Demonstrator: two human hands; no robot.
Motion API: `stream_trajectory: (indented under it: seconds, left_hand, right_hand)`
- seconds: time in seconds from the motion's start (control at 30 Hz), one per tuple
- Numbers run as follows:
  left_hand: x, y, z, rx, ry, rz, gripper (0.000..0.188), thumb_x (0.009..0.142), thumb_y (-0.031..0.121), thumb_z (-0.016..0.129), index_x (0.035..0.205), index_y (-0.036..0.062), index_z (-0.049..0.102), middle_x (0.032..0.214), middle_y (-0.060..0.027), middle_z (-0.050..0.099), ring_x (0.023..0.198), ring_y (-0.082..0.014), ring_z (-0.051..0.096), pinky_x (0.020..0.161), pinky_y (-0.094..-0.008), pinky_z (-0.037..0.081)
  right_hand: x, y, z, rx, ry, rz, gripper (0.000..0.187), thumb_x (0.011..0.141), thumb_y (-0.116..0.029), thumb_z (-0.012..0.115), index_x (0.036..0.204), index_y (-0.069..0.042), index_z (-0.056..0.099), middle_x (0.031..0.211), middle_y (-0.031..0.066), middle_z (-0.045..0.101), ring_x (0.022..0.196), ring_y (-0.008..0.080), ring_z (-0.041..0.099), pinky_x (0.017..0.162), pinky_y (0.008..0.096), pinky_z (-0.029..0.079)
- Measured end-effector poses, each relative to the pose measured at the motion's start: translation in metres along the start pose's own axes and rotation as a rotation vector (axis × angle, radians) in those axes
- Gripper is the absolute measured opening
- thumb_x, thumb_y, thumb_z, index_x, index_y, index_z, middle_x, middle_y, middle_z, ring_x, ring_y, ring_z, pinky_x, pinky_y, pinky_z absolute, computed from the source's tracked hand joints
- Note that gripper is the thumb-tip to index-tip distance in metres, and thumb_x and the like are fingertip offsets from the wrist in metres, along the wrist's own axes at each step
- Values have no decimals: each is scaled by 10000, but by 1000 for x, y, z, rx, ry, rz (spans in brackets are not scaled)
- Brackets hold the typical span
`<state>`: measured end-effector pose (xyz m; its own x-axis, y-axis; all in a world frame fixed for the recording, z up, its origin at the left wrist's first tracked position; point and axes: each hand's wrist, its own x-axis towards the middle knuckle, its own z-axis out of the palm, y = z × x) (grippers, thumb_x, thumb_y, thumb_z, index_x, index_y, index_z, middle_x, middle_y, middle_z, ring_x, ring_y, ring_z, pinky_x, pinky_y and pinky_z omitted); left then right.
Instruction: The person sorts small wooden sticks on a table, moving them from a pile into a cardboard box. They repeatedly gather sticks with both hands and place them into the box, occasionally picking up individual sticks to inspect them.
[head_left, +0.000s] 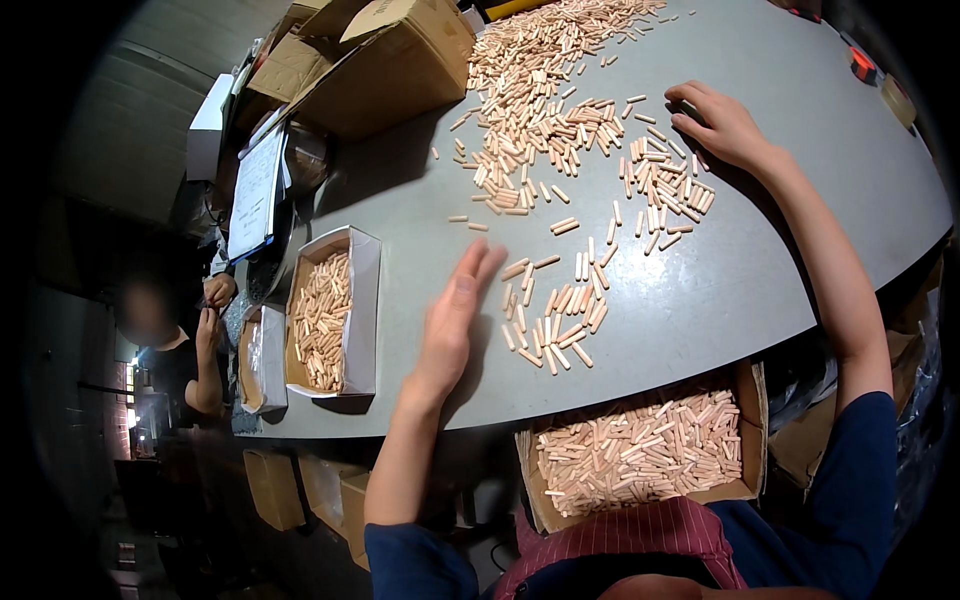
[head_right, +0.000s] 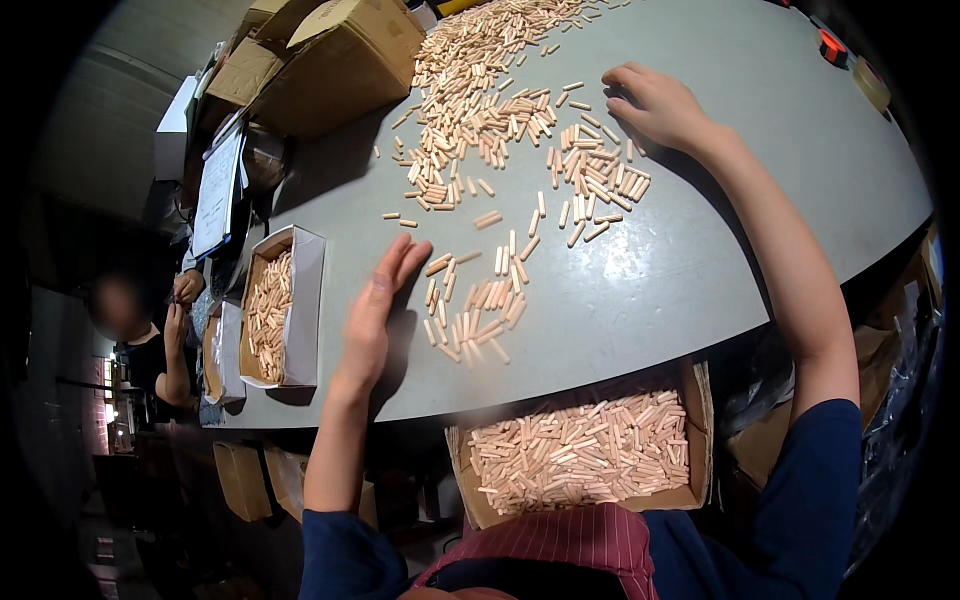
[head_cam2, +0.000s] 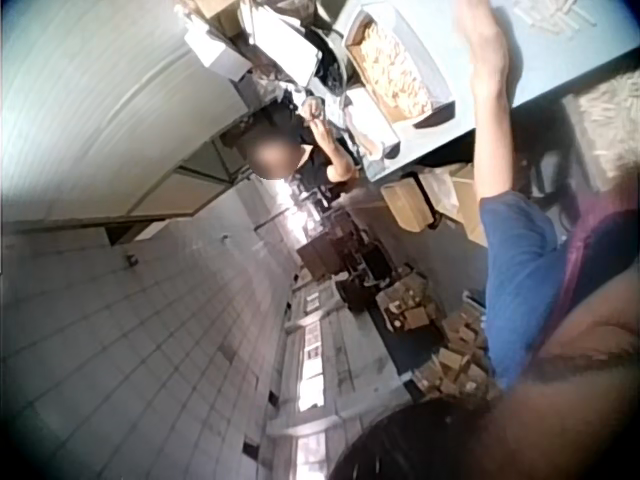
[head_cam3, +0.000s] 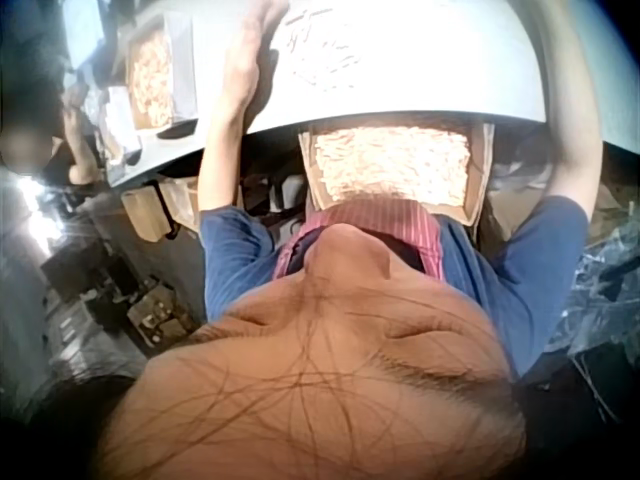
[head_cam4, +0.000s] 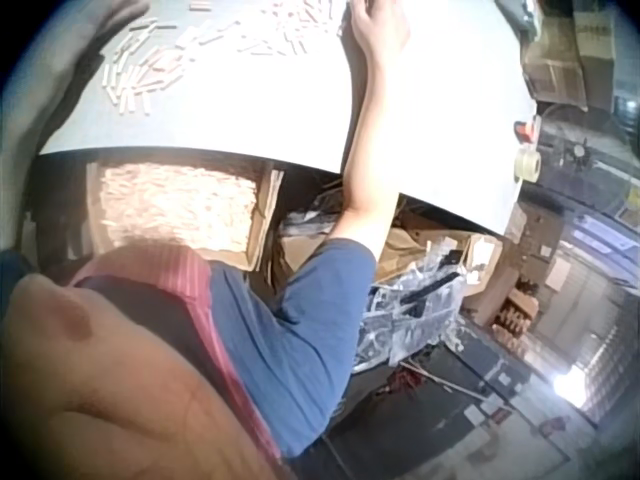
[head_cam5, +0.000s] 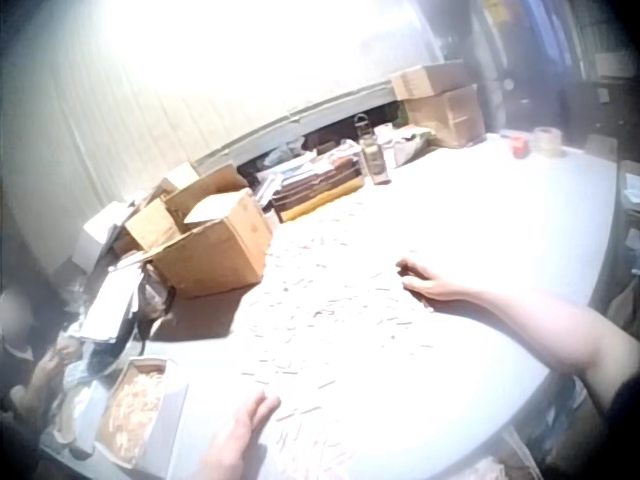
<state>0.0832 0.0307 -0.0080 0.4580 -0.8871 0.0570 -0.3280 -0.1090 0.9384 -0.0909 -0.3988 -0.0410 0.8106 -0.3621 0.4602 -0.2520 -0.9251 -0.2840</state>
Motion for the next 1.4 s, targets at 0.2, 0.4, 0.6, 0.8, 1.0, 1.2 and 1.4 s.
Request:
stream_trajectory:
  seconds: [0.2, 0.4, 0.6, 0.8, 1.0, 1.2, 1.4]
  left_hand:
    - [-17, 12, 18, -253, -139, -35, 703, 1118, 452, 348, 1572, -84, 309, 1503, -246, 524, 1452, -302, 439, 1217, -412, 299]
    - [-21, 14, 21, -241, 51, -31, 537, 1118, 314, 397, 1468, -87, 466, 1445, -230, 582, 1362, -274, 535, 1182, -397, 360]
    - [-28, 1, 16, -83, 267, -14, 339, 979, 50, 610, 1307, -32, 632, 1284, -142, 664, 1267, -217, 582, 1092, -359, 444]
    - [-35, -1, 11, 530, 304, 180, 145, 830, 52, 740, 974, 35, 734, 1006, -72, 613, 1020, -205, 582, 944, -345, 481]
    - [-29, 1, 18, 635, 306, 220, 111, 818, 62, 760, 928, 58, 743, 975, -65, 640, 970, -246, 583, 871, -350, 481]
    - [-26, 0, 22, 712, 328, 249, 80, 840, 56, 750, 918, 58, 732, 967, -60, 658, 954, -260, 583, 849, -360, 483]
    - [-25, 1, 21, 758, 315, 282, 87, 880, 41, 710, 966, 44, 696, 976, -81, 653, 955, -267, 586, 851, -368, 480]
  right_hand:
    - [-1, 4, 1, 1, -10, -13, 361, 1000, -278, 600, 1293, -66, 609, 1280, 117, 650, 1154, 320, 648, 974, 412, 520]
    - [0, 2, 0, 9, -37, -1, 327, 981, -260, 606, 1247, -71, 634, 1254, 98, 658, 1127, 319, 656, 954, 414, 529]
    - [-1, 3, 2, 19, -12, -4, 319, 972, -266, 600, 1210, -61, 652, 1233, 87, 660, 1101, 316, 662, 942, 414, 530]
    - [0, 5, 1, 2, -33, -22, 314, 986, -263, 593, 1213, -54, 647, 1245, 94, 651, 1117, 316, 652, 950, 413, 521]
    - [0, 7, 0, 2, -54, -33, 305, 997, -250, 590, 1220, -48, 642, 1253, 101, 644, 1127, 317, 647, 958, 409, 516]
    - [1, 6, 2, 11, -24, -42, 326, 972, -272, 594, 1202, -50, 659, 1219, 101, 659, 1096, 312, 660, 938, 418, 530]
    - [1, 6, 2, 14, -28, -58, 335, 969, -271, 595, 1212, -48, 655, 1219, 113, 657, 1101, 322, 657, 940, 419, 529]
